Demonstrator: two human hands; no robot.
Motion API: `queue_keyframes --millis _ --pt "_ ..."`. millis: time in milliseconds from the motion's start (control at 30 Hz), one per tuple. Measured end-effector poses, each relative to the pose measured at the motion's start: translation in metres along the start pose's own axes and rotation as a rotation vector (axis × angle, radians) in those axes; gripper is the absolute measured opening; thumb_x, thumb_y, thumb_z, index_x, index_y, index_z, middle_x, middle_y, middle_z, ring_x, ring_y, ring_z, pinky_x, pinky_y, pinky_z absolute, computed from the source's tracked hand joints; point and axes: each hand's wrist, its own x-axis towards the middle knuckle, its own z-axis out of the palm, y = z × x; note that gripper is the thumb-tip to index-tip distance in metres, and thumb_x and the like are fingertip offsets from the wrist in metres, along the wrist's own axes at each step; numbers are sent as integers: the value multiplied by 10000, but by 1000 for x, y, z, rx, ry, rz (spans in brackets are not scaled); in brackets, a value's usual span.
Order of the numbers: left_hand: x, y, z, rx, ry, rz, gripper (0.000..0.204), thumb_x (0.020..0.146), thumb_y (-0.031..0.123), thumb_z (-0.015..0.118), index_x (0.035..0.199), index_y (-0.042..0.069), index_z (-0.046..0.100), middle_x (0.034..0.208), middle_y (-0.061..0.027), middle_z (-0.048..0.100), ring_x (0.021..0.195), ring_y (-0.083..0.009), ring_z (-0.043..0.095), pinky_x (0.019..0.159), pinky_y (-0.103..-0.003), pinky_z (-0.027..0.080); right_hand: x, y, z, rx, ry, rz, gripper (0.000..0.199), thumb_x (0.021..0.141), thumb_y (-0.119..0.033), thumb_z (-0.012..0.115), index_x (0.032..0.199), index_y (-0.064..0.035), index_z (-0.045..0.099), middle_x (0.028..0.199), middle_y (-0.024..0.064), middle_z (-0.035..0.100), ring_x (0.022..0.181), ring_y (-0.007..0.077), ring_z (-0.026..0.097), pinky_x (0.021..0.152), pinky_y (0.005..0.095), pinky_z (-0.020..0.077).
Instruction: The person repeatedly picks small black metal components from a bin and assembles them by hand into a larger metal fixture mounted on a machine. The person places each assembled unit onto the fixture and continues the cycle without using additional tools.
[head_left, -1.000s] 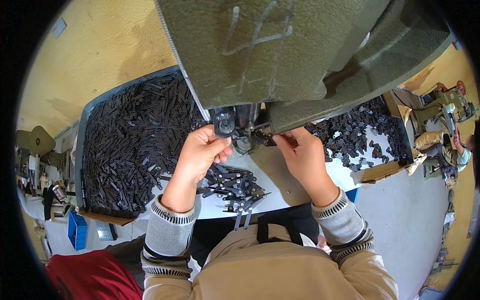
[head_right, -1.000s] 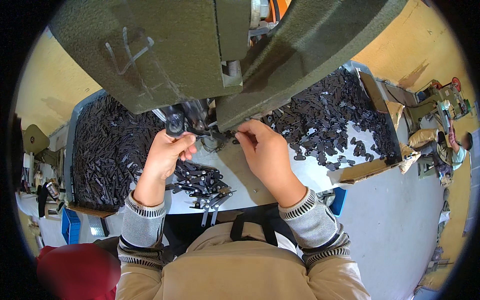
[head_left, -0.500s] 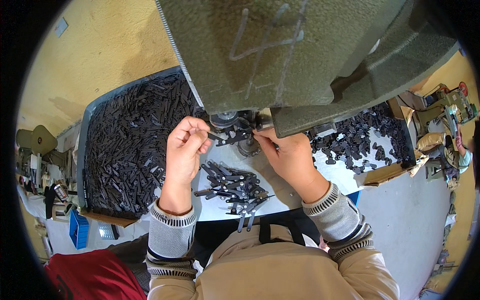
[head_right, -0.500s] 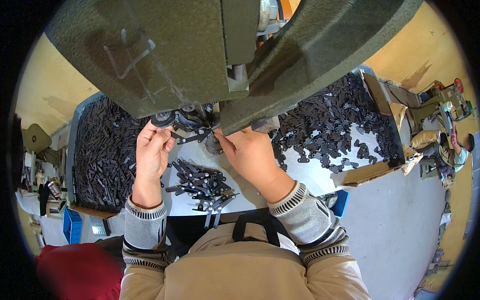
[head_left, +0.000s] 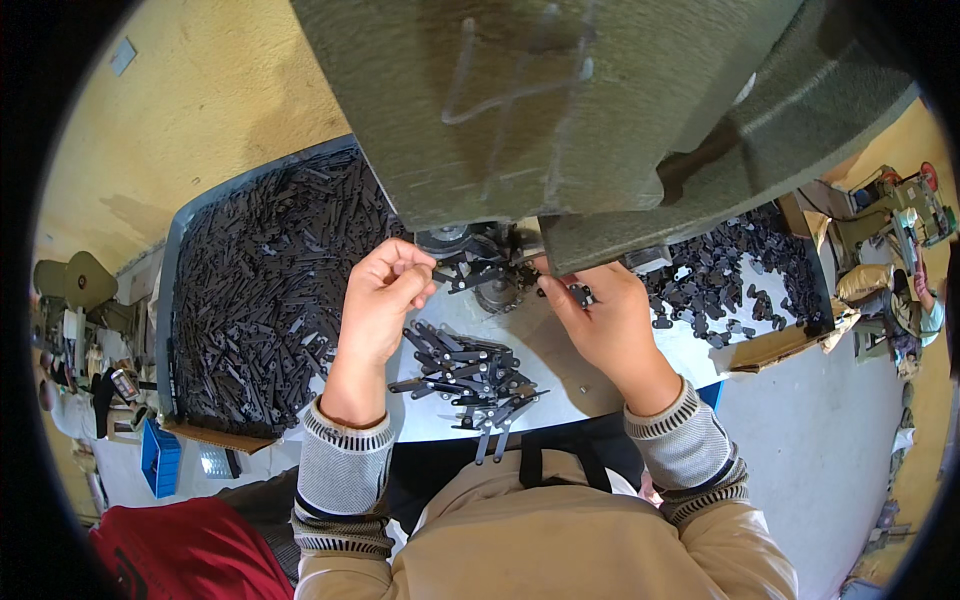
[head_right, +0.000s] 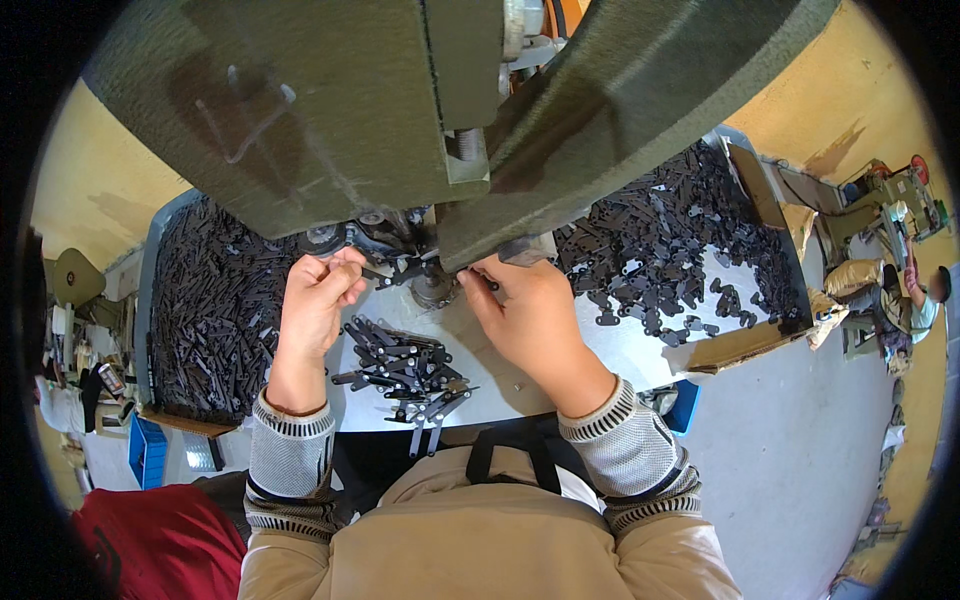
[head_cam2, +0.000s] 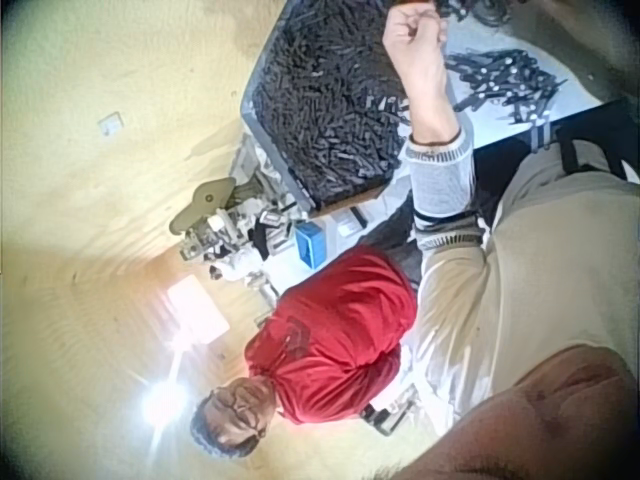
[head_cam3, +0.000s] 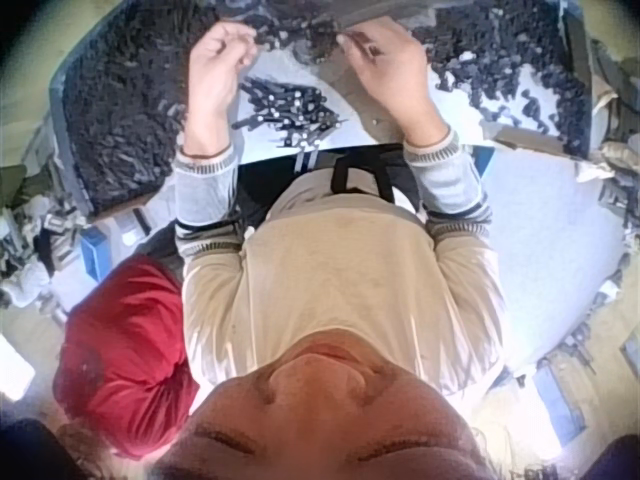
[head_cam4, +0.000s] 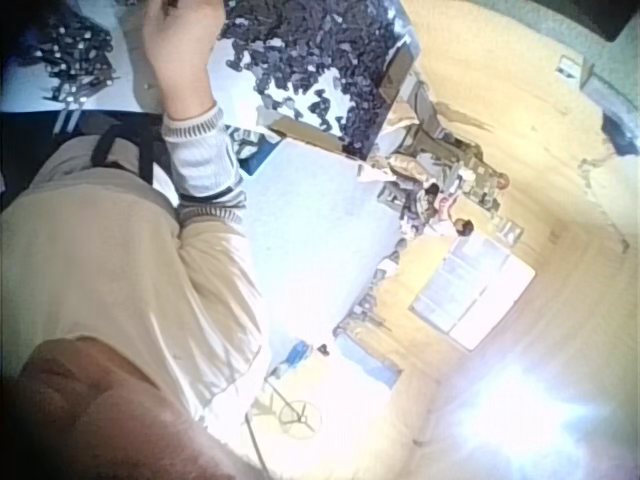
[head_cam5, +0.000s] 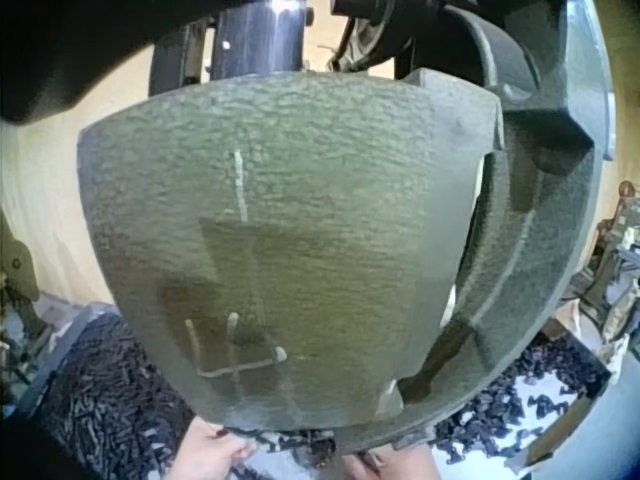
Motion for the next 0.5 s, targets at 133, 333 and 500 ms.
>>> queue_keyframes --millis 133,333,500 --pt "1 -2 -2 50 -3 -39 56 849 -18 561 875 -1 607 719 -17 578 619 -72 515 550 -194 398 -7 4 -9 28 39 69 106 793 -65 699 893 -39 679 755 105 649 676 220 632 575 291 496" --pt "2 -7 -3 25 10 -75 99 842 -4 559 937 16 582 734 -7 568 633 -76 528 559 -195 409 -27 5 -21 100 4 160 106 805 -7 669 910 -19 670 797 97 632 667 196 626 607 269 508" --pt "3 -5 -5 -39 -8 -90 120 843 32 583 961 39 565 747 -4 573 641 -71 538 570 -186 408 -33 4 -24 74 -85 178 95 798 -34 677 891 -22 663 792 96 631 676 208 637 612 279 514"
